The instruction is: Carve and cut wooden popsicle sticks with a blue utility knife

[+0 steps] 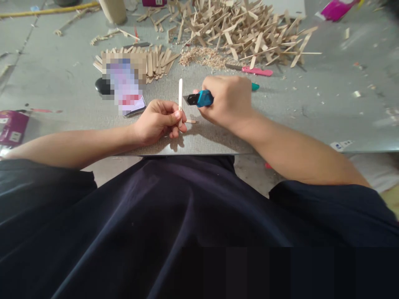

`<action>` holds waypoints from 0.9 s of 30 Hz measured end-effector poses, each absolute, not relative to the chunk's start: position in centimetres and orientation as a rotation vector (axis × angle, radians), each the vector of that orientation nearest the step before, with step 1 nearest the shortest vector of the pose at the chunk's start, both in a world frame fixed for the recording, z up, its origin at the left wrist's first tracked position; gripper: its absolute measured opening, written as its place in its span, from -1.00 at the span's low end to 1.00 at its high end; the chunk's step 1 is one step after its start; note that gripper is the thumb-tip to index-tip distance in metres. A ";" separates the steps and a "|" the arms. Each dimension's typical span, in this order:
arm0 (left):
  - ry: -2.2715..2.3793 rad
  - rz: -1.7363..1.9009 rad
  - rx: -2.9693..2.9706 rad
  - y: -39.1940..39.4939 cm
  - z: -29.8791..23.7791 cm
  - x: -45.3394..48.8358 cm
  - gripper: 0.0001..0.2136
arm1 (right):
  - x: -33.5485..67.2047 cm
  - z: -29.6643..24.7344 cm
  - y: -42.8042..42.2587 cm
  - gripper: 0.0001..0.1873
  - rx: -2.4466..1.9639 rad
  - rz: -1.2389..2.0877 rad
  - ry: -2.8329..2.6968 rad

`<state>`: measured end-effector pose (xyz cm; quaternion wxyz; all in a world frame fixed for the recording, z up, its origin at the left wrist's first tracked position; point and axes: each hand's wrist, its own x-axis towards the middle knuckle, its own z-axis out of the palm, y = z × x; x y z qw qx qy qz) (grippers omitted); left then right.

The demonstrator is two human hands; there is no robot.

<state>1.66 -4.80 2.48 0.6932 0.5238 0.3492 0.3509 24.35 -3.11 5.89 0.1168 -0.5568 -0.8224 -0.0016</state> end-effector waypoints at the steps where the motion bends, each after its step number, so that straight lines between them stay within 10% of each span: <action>1: 0.774 0.785 1.170 -4.8 2.5 1.7 -0.79 | 24.5 5.9 -3.0 -0.75 -1.628 0.013 -2.408; 27: 0.840 1.026 1.583 -4.7 1.4 1.2 -0.68 | 24.3 5.8 -2.4 -0.89 -1.611 0.156 -2.558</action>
